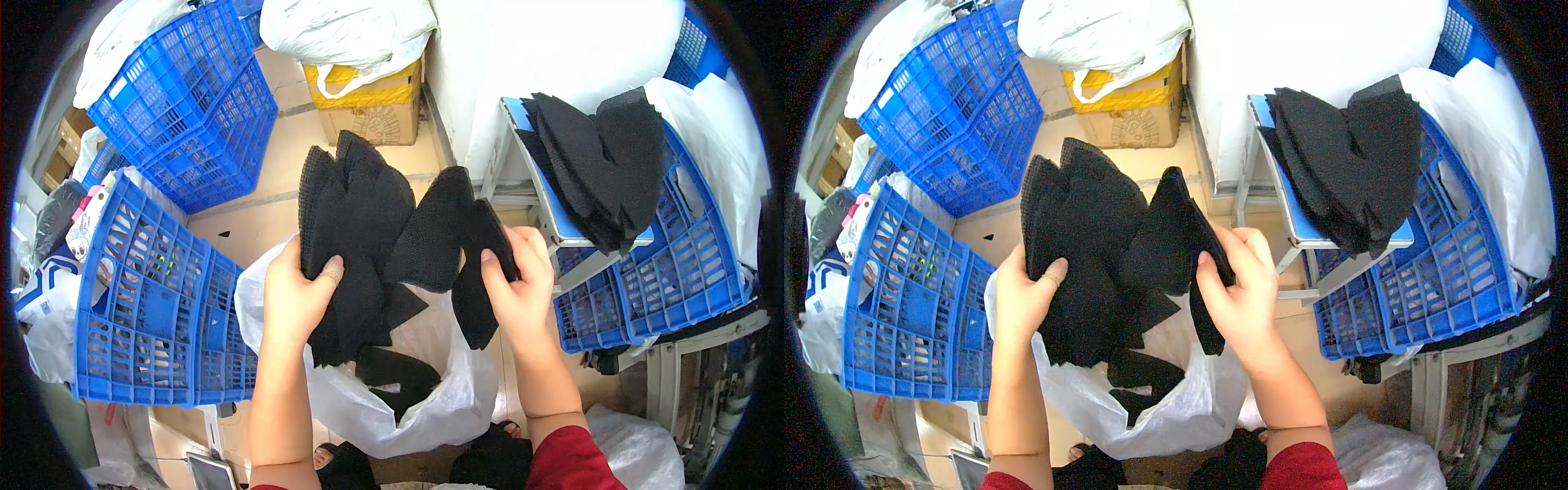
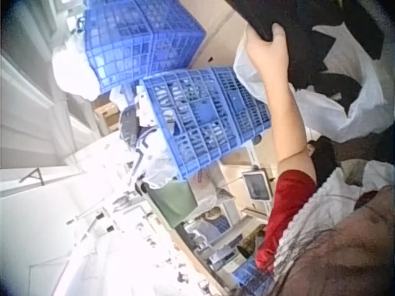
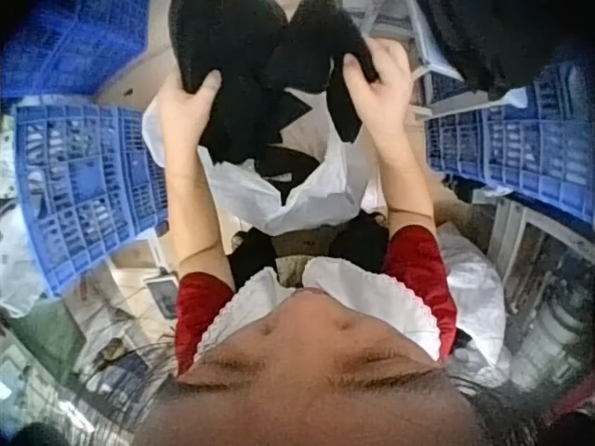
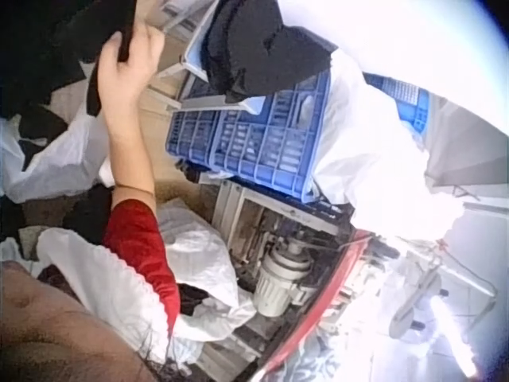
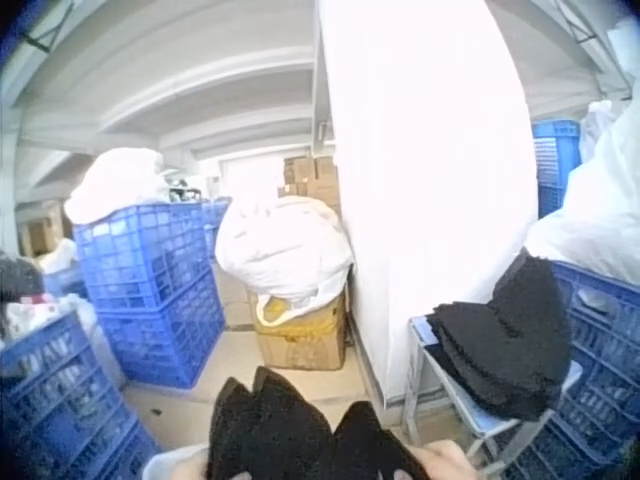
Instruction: Sorting through and counting black mesh fabric shoe uppers before placing them on a workstation.
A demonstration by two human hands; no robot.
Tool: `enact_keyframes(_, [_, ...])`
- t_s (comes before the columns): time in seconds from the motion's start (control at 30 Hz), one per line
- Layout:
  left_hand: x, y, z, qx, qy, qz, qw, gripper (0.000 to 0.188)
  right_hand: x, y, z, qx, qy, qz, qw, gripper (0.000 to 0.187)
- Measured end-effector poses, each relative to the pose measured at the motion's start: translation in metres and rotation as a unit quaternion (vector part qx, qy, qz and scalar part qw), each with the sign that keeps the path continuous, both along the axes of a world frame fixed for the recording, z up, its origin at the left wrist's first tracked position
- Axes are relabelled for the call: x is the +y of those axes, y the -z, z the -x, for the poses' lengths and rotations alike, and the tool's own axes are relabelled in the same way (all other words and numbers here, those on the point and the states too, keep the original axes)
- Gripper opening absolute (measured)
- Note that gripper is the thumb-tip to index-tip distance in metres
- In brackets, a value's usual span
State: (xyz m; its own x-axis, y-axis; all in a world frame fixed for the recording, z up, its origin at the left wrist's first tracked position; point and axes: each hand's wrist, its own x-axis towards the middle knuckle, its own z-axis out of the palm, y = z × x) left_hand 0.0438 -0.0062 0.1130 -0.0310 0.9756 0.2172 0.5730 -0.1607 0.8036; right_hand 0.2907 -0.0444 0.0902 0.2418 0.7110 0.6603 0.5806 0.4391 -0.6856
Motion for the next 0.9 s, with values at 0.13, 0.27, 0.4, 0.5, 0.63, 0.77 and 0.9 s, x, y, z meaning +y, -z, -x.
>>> enact_keyframes(0.13, [0.004,-0.007,0.033,-0.088,-0.035,-0.008,0.995,0.035,0.009,-0.013,-0.029,0.048,0.042,-0.001,0.998,0.022])
enact_keyframes(0.27, [-0.004,-0.031,0.045,-0.16,-0.055,-0.01,0.986,0.031,0.004,-0.029,-0.032,0.018,0.051,-0.007,0.999,0.026])
enact_keyframes(0.4, [-0.022,-0.037,0.014,0.007,-0.046,-0.044,0.998,0.038,0.019,-0.035,0.028,-0.028,-0.04,-0.049,0.998,0.029])
enact_keyframes(0.5, [-0.026,-0.034,-0.03,0.074,0.009,-0.042,0.996,0.037,0.032,-0.03,0.071,0.02,-0.135,-0.023,0.99,0.028])
enact_keyframes(0.63, [-0.026,-0.033,-0.032,0.079,0.002,-0.106,0.991,0.047,0.035,-0.027,0.096,0.13,-0.214,0.066,0.966,0.043])
enact_keyframes(0.77, [-0.032,-0.023,-0.034,0.202,0.006,-0.244,0.948,0.074,0.033,-0.038,0.109,0.194,-0.297,0.11,0.929,0.053])
enact_keyframes(0.9, [-0.03,-0.031,-0.027,0.129,0.094,-0.178,0.971,0.092,0.042,-0.056,0.107,0.439,-0.327,0.192,0.815,0.036])
